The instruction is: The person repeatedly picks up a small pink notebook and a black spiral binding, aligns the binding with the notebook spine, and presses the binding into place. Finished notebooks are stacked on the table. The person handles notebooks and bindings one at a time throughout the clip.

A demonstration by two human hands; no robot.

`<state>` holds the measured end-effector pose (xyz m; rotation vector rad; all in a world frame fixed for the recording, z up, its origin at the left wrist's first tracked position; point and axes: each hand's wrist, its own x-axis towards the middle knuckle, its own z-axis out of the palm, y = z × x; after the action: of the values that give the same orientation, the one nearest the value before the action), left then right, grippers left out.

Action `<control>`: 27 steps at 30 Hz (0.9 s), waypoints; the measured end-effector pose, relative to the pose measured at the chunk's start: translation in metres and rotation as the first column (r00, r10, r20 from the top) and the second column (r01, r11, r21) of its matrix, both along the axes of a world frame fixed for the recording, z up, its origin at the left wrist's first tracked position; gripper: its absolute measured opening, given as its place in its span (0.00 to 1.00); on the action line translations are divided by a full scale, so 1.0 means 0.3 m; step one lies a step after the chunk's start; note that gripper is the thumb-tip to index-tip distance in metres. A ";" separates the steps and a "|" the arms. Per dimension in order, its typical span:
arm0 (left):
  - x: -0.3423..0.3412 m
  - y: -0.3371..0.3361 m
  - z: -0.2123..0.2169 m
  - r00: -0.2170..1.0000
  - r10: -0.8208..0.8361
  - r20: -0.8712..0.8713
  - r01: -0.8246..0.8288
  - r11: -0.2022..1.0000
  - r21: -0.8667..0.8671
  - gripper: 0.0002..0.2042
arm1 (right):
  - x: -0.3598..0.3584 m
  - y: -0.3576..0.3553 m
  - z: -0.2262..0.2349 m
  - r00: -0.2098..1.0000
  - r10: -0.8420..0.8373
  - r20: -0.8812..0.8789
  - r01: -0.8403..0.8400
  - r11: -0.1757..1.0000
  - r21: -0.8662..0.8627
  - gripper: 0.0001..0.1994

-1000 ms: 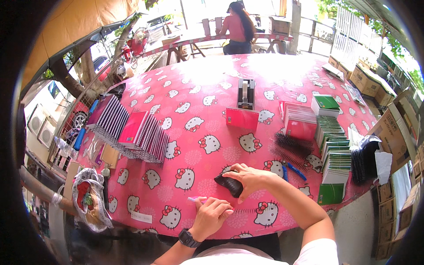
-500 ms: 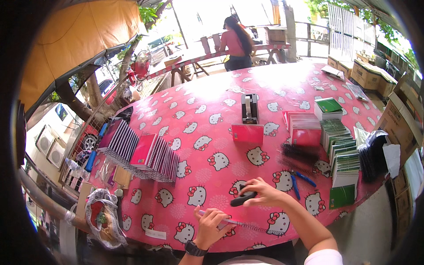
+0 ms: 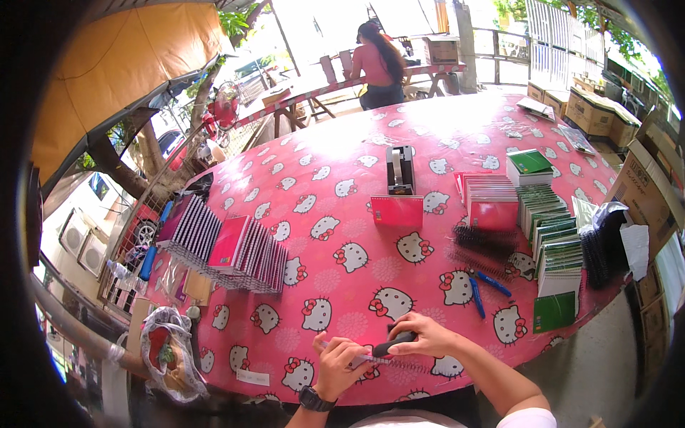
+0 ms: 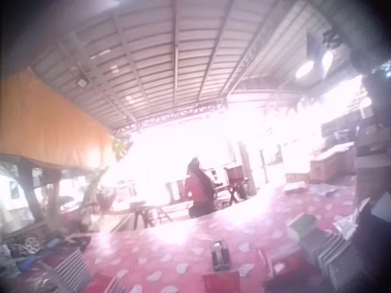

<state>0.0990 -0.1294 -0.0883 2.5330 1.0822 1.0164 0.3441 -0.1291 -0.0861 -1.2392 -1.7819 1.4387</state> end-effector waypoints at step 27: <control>-0.133 0.000 -0.090 0.738 0.278 0.614 0.210 0.771 -0.601 0.27 | -0.096 0.001 0.054 0.956 0.159 -0.248 -0.150 0.987 0.057 0.22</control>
<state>0.0589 -0.1294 -0.1154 1.3992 1.0009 1.1765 0.3154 -0.1287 -0.0698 -0.8687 -1.7518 1.5647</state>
